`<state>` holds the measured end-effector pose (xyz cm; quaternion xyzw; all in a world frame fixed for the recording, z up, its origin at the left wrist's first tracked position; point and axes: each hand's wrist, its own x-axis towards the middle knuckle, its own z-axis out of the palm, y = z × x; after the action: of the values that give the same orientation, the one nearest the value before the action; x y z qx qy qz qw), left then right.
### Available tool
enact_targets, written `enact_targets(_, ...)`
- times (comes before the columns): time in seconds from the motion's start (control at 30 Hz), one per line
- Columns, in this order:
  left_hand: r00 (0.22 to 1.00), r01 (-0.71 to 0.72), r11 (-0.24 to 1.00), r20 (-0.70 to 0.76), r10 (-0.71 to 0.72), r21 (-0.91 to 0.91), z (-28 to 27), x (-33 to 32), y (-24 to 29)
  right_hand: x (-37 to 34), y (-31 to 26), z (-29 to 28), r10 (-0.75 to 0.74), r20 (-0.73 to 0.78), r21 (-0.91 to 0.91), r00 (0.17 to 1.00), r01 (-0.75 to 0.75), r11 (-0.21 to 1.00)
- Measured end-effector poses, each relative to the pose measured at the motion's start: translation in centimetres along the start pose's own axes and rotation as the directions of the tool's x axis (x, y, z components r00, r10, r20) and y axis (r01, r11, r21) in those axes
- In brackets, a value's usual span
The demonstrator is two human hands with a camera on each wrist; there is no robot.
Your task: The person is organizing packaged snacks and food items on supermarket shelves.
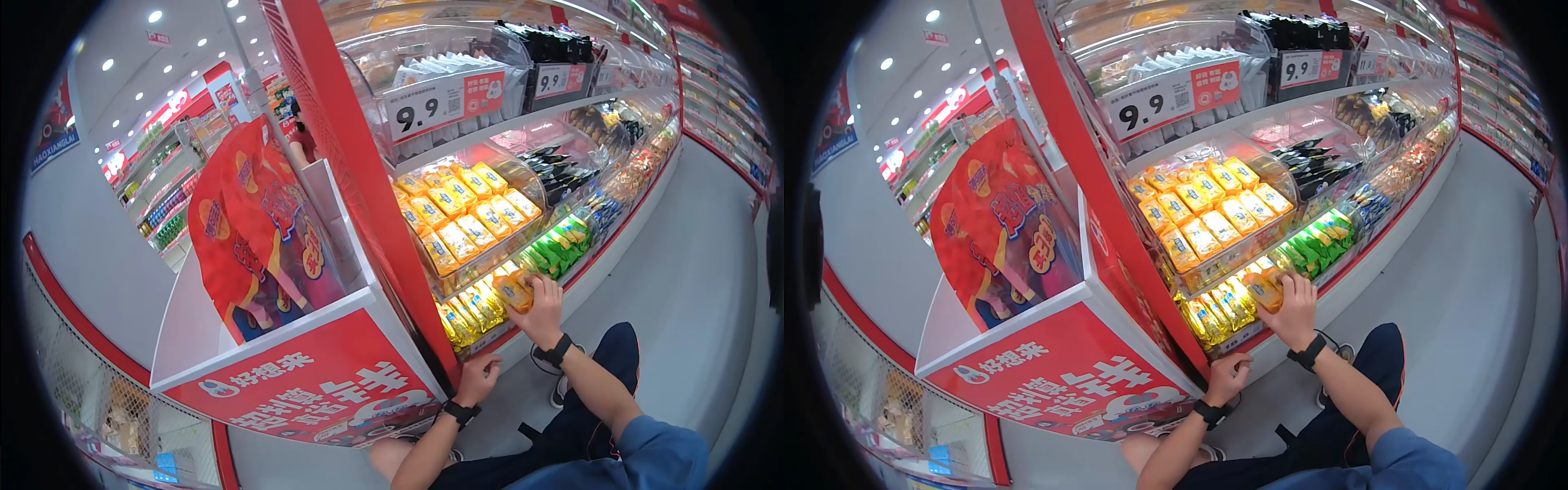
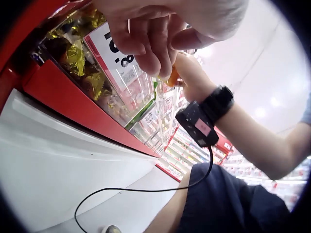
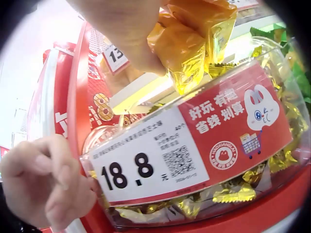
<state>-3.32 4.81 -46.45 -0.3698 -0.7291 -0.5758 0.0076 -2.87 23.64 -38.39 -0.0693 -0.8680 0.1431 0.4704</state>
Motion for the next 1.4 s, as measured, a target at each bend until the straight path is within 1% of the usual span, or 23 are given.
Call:
enact_targets(0.03,0.997,0.073,0.982,0.046,-0.066,-0.176,0.1,0.1,-0.6,-0.4,-0.4,-0.7,-0.007,-0.004,0.046,1.0,0.007,0.999)
enact_targets(0.1,0.972,0.223,0.841,0.178,-0.153,-0.493,0.2,0.5,-1.9,-1.2,-1.4,-2.3,-0.011,-0.015,0.133,1.0,0.013,0.991)
enact_targets(0.13,0.934,0.312,0.769,0.33,-0.14,-0.558,-0.2,1.2,-2.2,-1.8,-1.9,-2.8,-0.009,-0.02,0.173,1.0,0.013,0.985)
enact_targets(0.23,0.959,0.284,0.494,0.244,-0.145,-0.822,0.9,1.4,-0.3,-3.1,-3.7,-4.4,-0.043,-0.016,0.234,0.999,0.045,0.971)
enact_targets(0.33,0.963,0.262,0.317,0.226,-0.145,-0.911,1.4,1.1,-0.7,-5.0,-4.5,-4.0,-0.116,0.082,0.24,0.99,0.094,0.966)
enact_targets(0.37,0.948,0.304,0.315,0.254,-0.19,-0.899,1.2,0.7,-0.8,-5.5,-4.8,-3.8,-0.146,0.117,0.246,0.982,0.114,0.962)
enact_targets(0.43,0.91,0.387,0.305,0.307,-0.278,-0.87,-0.1,0.2,0.7,-6.3,-5.2,-3.3,-0.118,0.175,0.279,0.977,0.065,0.958)
enact_targets(0.5,0.905,0.379,0.267,0.296,-0.305,-0.886,-1.1,0.2,1.1,-6.2,-5.8,-3.5,-0.101,0.226,0.352,0.969,0.016,0.936)
enact_targets(0.53,0.899,0.381,0.247,0.294,-0.326,-0.891,-1.7,-0.1,1.1,-6.0,-6.0,-3.6,-0.117,0.242,0.427,0.963,0.002,0.904)
enact_targets(0.6,0.937,0.295,0.266,0.224,-0.266,-0.918,-2.5,0.1,0.6,-5.5,-5.6,-4.2,-0.122,0.294,0.553,0.948,-0.065,0.83)
enact_targets(0.63,0.945,0.274,0.253,0.211,-0.251,-0.928,-2.4,-0.1,0.6,-5.7,-5.1,-4.3,-0.07,0.37,0.627,0.927,-0.193,0.755)
enact_targets(0.67,0.945,0.275,0.245,0.214,-0.249,-0.93,-2.7,0.1,1.4,-5.5,-5.0,-4.7,-0.038,0.408,0.665,0.912,-0.268,0.697)
enact_targets(0.7,0.941,0.283,0.23,0.222,-0.255,-0.931,-3.3,0.0,2.3,-5.2,-5.3,-5.1,0.008,0.407,0.724,0.913,-0.328,0.607)
enact_targets(0.77,0.955,0.271,0.229,0.23,-0.19,-0.935,-3.7,-0.1,2.0,-5.0,-5.1,-5.1,0.038,0.406,0.77,0.913,-0.364,0.524)
enact_targets(0.83,0.956,0.273,0.234,0.236,-0.177,-0.933,-4.0,0.0,2.3,-5.2,-5.0,-4.8,0.069,0.417,0.793,0.906,-0.4,0.459)
enact_targets(0.93,0.957,0.276,0.256,0.24,-0.165,-0.926,-4.0,0.0,2.2,-4.9,-4.6,-5.3,0.008,0.504,0.738,0.864,-0.435,0.516)
enact_targets(1.03,0.962,0.253,0.265,0.213,-0.17,-0.93,-3.7,-0.3,1.5,-4.9,-4.8,-4.8,0.028,0.439,0.732,0.898,-0.375,0.569)
enact_targets(1.07,0.968,0.232,0.269,0.194,-0.16,-0.935,-3.5,-0.2,1.2,-4.7,-5.0,-5.1,0.014,0.394,0.714,0.919,-0.316,0.625)
enact_targets(1.1,0.965,0.243,0.268,0.204,-0.164,-0.932,-3.5,-0.1,1.6,-4.7,-5.2,-5.4,0.025,0.406,0.67,0.913,-0.317,0.672)
enact_targets(1.17,0.95,0.282,0.224,0.238,-0.203,-0.933,-3.7,-0.1,1.5,-4.6,-5.3,-5.3,0.029,0.43,0.623,0.902,-0.32,0.713)
enact_targets(1.27,0.942,0.301,0.207,0.257,-0.218,-0.931,-3.7,-0.1,1.2,-4.8,-5.3,-5.7,0.078,0.497,0.597,0.864,-0.405,0.692)
enact_targets(1.37,0.943,0.288,0.199,0.242,-0.227,-0.937,-3.5,-0.1,1.2,-4.3,-5.7,-6.2,0.106,0.494,0.601,0.863,-0.428,0.675)
enact_targets(1.4,0.943,0.295,0.206,0.249,-0.222,-0.933,-3.6,-0.1,1.2,-4.1,-5.9,-6.5,0.107,0.51,0.551,0.853,-0.42,0.721)
